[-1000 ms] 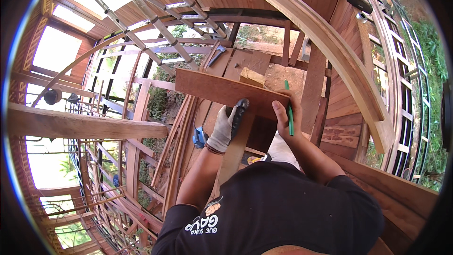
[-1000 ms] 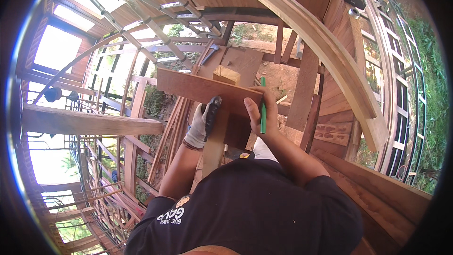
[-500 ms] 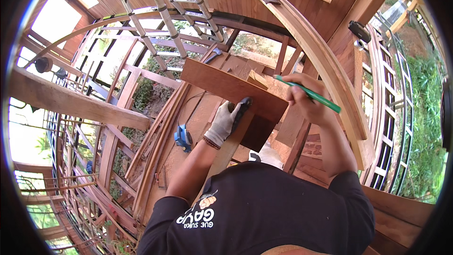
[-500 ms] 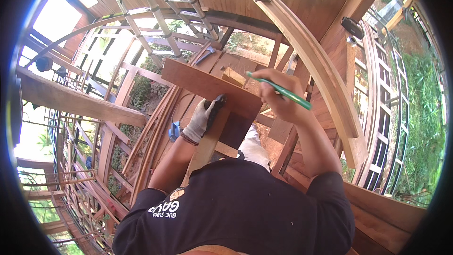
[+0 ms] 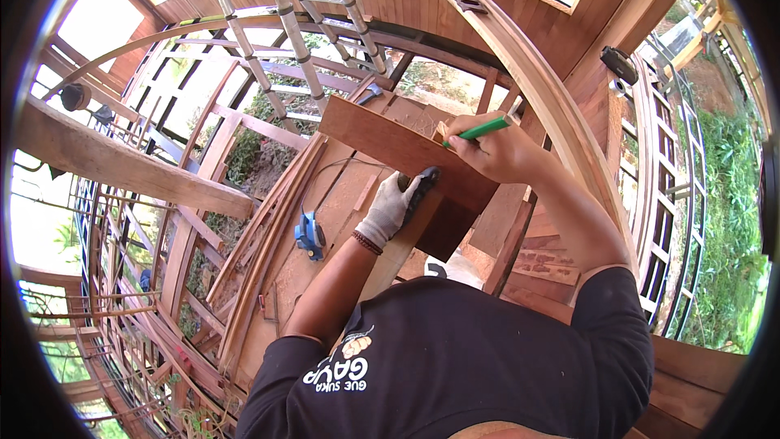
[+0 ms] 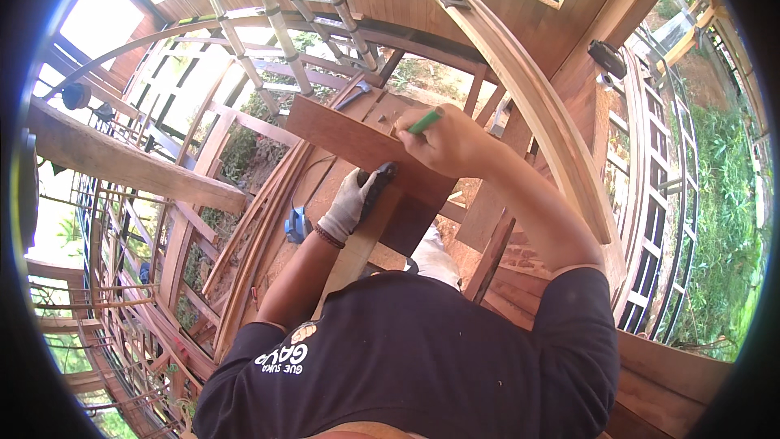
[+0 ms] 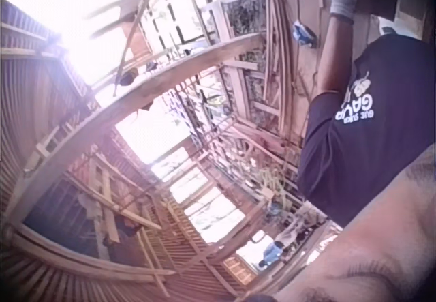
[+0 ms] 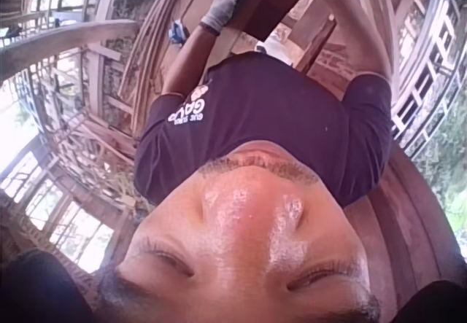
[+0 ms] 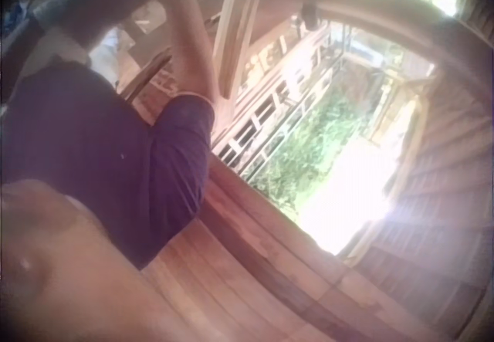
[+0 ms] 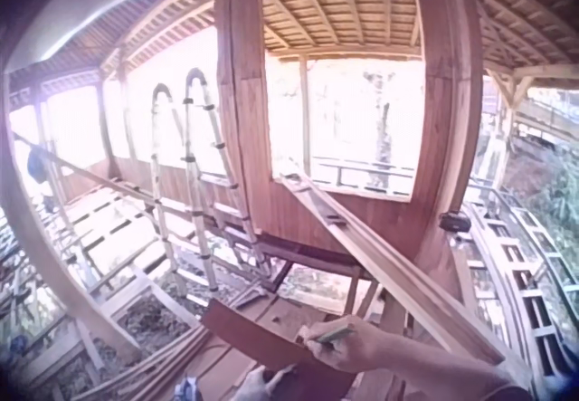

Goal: The person marks a wooden plank with a pencil and then uses a hand saw to cut along the marked line. After cutting, the person moves the cut piece and places it on a nearby surface.

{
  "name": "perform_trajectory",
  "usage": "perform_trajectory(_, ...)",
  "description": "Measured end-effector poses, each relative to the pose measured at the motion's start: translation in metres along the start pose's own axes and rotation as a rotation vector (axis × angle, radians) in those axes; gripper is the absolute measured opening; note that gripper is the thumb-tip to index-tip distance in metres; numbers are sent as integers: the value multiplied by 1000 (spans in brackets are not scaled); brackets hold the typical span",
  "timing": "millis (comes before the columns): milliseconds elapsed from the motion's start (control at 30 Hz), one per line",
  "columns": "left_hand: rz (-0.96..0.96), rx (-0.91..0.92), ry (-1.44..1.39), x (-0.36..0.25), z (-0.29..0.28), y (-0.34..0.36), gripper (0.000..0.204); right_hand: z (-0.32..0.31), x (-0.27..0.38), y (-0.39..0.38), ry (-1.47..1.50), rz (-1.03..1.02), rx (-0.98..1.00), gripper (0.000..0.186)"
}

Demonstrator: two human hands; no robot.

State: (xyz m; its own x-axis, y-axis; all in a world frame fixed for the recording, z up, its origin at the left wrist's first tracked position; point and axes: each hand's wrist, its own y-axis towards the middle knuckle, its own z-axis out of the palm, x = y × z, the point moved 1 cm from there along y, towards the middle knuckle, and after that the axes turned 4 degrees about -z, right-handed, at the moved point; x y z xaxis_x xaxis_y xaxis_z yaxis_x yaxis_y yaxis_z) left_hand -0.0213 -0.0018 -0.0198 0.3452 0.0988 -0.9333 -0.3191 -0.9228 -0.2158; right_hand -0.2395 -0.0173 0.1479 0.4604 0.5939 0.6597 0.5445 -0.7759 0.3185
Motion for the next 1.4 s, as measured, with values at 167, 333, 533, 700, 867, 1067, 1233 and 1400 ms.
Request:
perform_trajectory(167, -5, -52, -119, 19, 2, 7, 43, -6, -7, -16, -30, 1, 77, 9)
perform_trajectory(333, -28, 11, -204, -22, -1, -5, 32, 7, -20, -6, 31, -103, -25, 8)
perform_trajectory(533, -58, 23, -416, -22, -6, -14, 31, -14, -23, -78, 161, 301, -270, 11)
perform_trajectory(700, -162, 142, -529, -19, -16, -10, 29, 83, -23, -108, 598, 463, -580, 28)
perform_trajectory(867, -130, 430, -655, 2, -44, 0, 67, 123, -9, -97, 961, 516, -700, 34)
perform_trajectory(1067, -272, 975, -1007, 4, -26, 1, 80, 83, -22, -117, 1144, 361, -884, 33)
perform_trajectory(1233, -308, 739, -753, -11, -41, -10, 64, 52, -30, -128, 992, 319, -1177, 33)
perform_trajectory(1400, -127, 389, -405, -29, -41, -27, 56, 72, 4, -102, 649, 266, -1109, 28)
